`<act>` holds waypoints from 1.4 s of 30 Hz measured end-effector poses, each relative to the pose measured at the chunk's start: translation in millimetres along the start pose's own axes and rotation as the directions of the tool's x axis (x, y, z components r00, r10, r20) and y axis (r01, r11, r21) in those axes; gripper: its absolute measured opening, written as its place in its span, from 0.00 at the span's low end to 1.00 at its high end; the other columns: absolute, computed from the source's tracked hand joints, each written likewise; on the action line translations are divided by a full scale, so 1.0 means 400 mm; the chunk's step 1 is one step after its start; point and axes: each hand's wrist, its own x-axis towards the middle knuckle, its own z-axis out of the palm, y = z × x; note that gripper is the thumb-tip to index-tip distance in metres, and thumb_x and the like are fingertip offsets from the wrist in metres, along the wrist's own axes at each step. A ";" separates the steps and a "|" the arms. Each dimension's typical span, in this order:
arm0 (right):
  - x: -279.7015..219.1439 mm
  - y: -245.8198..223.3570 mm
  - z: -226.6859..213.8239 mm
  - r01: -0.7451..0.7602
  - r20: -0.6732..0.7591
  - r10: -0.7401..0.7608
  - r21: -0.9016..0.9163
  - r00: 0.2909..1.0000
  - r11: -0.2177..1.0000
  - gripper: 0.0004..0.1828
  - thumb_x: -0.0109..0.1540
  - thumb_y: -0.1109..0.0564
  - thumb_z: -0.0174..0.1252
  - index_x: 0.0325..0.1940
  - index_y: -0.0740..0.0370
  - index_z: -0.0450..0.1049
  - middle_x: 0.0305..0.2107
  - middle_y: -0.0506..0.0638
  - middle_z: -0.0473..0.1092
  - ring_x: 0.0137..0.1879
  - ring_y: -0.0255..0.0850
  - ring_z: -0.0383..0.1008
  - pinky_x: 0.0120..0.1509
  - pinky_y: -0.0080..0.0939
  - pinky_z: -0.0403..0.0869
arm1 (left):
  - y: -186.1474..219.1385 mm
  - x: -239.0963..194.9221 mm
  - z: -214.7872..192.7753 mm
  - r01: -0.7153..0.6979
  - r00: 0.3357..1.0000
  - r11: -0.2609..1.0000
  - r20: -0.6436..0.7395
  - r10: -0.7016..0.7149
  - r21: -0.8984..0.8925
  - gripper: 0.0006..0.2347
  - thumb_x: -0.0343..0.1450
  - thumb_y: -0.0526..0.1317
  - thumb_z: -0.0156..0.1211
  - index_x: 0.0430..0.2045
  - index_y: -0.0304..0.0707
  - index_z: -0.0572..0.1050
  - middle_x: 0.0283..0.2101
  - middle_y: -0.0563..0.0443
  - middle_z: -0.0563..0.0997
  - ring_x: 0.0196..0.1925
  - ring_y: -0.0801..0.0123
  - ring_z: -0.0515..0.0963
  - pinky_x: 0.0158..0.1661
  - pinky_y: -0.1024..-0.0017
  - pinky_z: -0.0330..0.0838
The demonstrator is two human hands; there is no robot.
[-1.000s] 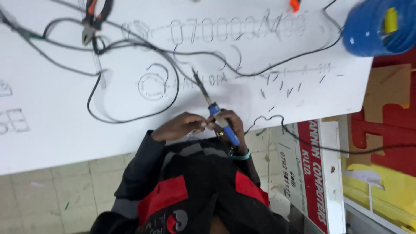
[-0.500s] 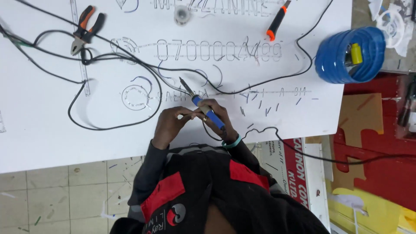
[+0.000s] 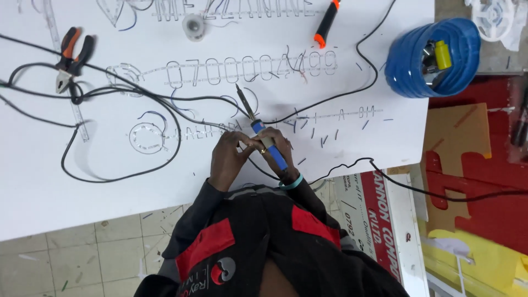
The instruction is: Soldering electrical wires to LED strips on a sign template in a fabrication area.
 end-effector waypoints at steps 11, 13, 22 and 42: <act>0.000 0.041 -0.029 -0.007 -0.040 0.011 0.098 0.999 0.995 0.14 0.68 0.66 0.73 0.50 0.61 0.72 0.34 0.55 0.85 0.40 0.53 0.89 0.51 0.52 0.84 | -0.021 0.047 0.044 -0.066 0.997 0.997 -0.033 0.067 0.037 0.03 0.79 0.40 0.73 0.38 0.45 0.90 0.35 0.43 0.85 0.42 0.51 0.85 0.43 0.59 0.77; -0.004 0.034 -0.017 0.007 -0.020 -0.005 0.092 1.000 0.996 0.14 0.68 0.66 0.73 0.50 0.60 0.73 0.34 0.53 0.85 0.40 0.52 0.88 0.52 0.50 0.83 | -0.006 0.038 0.031 -0.072 0.993 0.997 -0.089 0.076 0.042 0.02 0.77 0.38 0.76 0.36 0.45 0.90 0.34 0.43 0.84 0.42 0.48 0.85 0.45 0.56 0.76; 0.021 0.022 0.002 0.059 -0.048 -0.054 0.124 0.997 0.990 0.14 0.67 0.66 0.74 0.48 0.62 0.74 0.32 0.53 0.84 0.38 0.48 0.88 0.48 0.46 0.83 | -0.051 0.002 0.013 -0.249 0.966 0.964 -0.048 0.255 0.095 0.04 0.81 0.39 0.70 0.45 0.45 0.89 0.40 0.47 0.90 0.49 0.56 0.87 0.62 0.53 0.61; 0.225 0.170 -0.012 -0.114 -0.554 0.248 0.265 0.795 0.957 0.22 0.77 0.34 0.60 0.60 0.51 0.69 0.32 0.36 0.61 0.40 0.28 0.60 0.50 0.34 0.65 | -0.058 0.251 -0.071 -0.038 0.991 0.974 -0.113 0.065 0.224 0.04 0.82 0.43 0.69 0.44 0.48 0.87 0.39 0.52 0.90 0.45 0.62 0.89 0.54 0.60 0.77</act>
